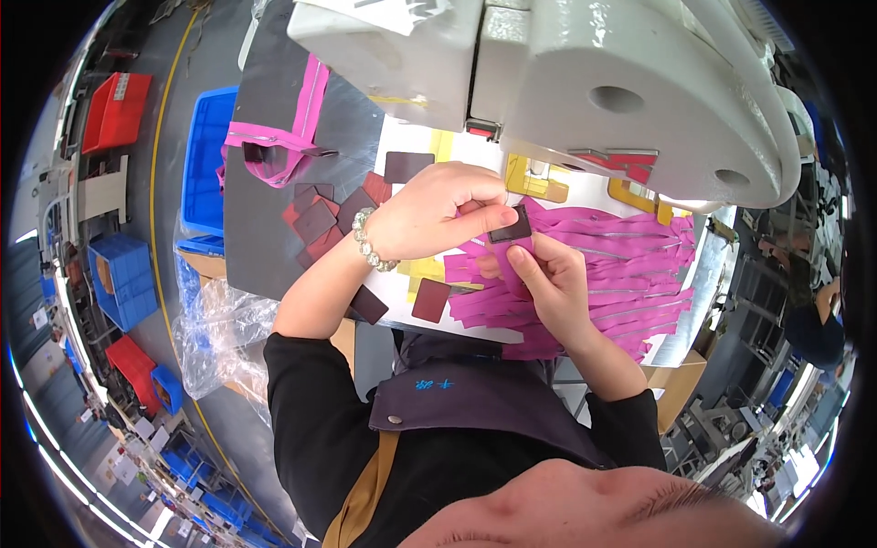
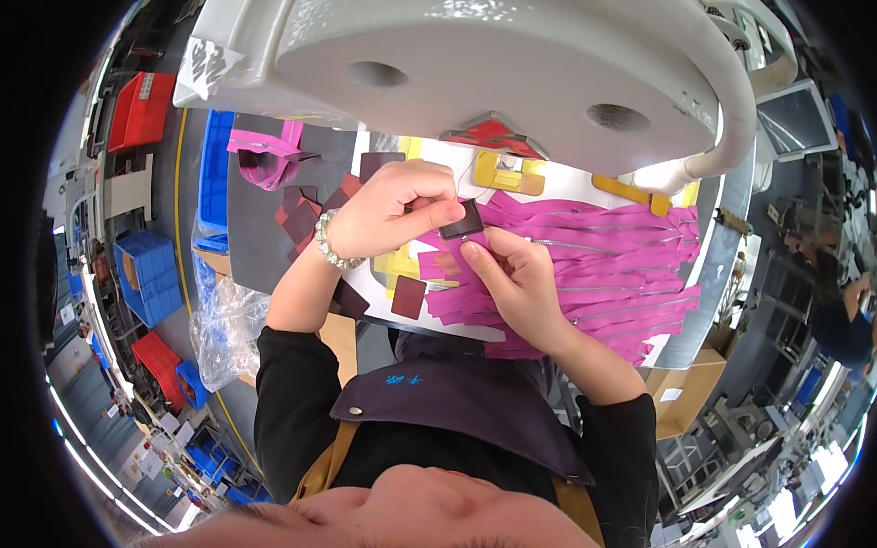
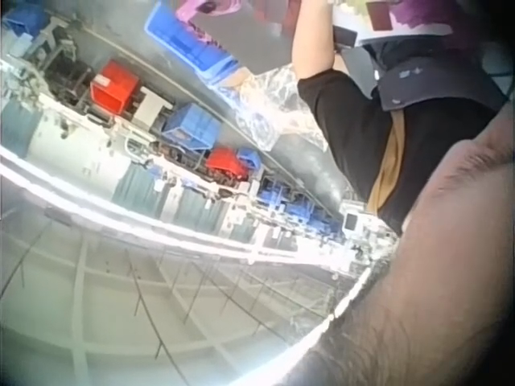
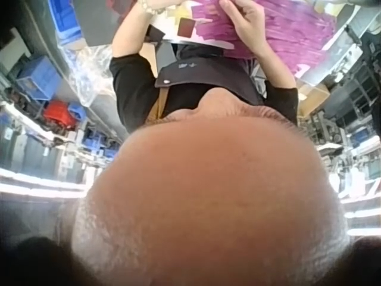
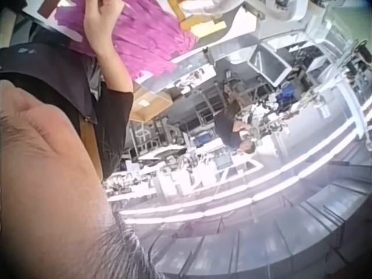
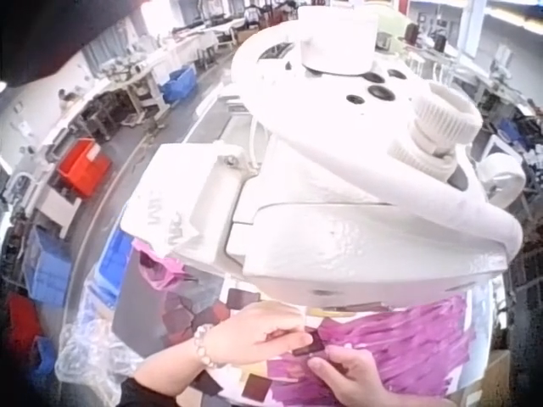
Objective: Using a sewing machine to attach small square pieces to long pink straps.
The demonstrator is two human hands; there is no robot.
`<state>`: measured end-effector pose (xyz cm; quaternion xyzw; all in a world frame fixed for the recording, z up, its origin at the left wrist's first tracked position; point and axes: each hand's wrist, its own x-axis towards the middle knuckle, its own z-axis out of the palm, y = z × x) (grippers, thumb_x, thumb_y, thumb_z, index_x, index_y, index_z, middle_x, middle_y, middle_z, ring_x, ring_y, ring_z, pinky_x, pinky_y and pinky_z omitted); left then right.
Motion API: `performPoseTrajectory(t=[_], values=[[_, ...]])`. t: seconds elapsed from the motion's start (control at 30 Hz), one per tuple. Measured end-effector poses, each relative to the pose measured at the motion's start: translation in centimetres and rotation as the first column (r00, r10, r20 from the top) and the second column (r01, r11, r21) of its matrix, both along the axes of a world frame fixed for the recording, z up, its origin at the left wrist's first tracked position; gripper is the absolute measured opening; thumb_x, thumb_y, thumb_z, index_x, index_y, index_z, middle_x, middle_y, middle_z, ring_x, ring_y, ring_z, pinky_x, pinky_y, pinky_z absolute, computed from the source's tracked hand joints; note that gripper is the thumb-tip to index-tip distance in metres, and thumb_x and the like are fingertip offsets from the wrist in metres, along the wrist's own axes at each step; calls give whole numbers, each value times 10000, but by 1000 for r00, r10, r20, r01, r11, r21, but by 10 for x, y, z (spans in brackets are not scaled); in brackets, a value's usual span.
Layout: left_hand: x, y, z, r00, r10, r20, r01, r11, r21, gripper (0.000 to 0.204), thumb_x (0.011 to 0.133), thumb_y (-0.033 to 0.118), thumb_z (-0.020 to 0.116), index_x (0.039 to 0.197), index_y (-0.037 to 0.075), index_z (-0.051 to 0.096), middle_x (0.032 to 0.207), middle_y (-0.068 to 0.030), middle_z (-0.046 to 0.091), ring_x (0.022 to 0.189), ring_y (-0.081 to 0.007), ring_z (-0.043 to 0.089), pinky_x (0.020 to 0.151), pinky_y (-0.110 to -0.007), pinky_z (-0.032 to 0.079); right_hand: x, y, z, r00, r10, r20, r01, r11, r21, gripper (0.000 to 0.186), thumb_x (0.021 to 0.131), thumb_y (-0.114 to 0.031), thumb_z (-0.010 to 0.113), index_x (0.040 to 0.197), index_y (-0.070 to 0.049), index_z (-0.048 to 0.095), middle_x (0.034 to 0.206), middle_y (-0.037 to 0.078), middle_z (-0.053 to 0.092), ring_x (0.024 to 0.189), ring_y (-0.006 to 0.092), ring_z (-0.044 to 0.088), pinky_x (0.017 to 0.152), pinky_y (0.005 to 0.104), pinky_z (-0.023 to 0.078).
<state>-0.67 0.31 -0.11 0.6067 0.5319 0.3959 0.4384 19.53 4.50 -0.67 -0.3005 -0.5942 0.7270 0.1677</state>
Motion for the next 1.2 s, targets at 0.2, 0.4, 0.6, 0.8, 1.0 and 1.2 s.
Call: performPoseTrajectory(t=[0.2, 0.4, 0.6, 0.8, 1.0, 1.2], values=[[0, 0, -1, 1000, -2, 24, 3, 1000, -30, 283, 893, 156, 615, 683, 15, 488, 605, -43, 433, 568, -165, 387, 537, -306, 326, -4, 0, 6, 999, 27, -35, -29, 998, -57, 254, 983, -145, 478, 1046, 65, 607, 891, 136, 704, 777, 126, 661, 693, 237, 509], [-1, 0, -2, 1000, 4, 26, -3, 999, -40, 294, 894, 160, 616, 679, 15, 479, 594, -40, 409, 566, -158, 367, 528, -308, 315, -2, 3, 2, 998, 61, -21, -63, 989, -131, 211, 981, -113, 480, 988, 63, 596, 915, 116, 697, 844, 107, 649, 741, 243, 526], [0, 0, -2, 1000, 13, -6, -13, 1000, -26, 291, 887, 142, 615, 670, 15, 468, 588, -39, 398, 557, -155, 351, 519, -308, 299, -5, 3, -1, 998, 56, -41, -61, 988, -145, 212, 977, -110, 485, 962, 68, 599, 880, 125, 696, 810, 125, 660, 726, 253, 532], [3, 3, -5, 998, 30, -59, -29, 999, 28, 299, 875, 133, 615, 656, 27, 443, 586, -44, 384, 562, -189, 365, 555, -318, 322, -7, 6, -3, 999, 29, -41, -36, 981, -193, 218, 973, -121, 494, 975, 69, 601, 878, 138, 691, 789, 162, 676, 718, 273, 545], [2, 6, -13, 993, 28, -116, -14, 993, 119, 287, 881, 162, 598, 676, 40, 438, 608, -61, 411, 590, -234, 405, 645, -336, 361, -8, 5, -5, 1000, -20, -20, 15, 967, -254, 222, 973, -125, 493, 983, 69, 601, 866, 155, 685, 791, 177, 683, 690, 278, 553], [1, 8, -11, 990, 42, -138, -14, 980, 198, 306, 877, 188, 589, 653, 27, 456, 570, -94, 419, 537, -258, 426, 538, -366, 333, -8, 5, -7, 999, -24, -31, 15, 965, -260, 224, 967, -127, 500, 991, 72, 599, 868, 161, 680, 781, 188, 683, 671, 286, 563]])
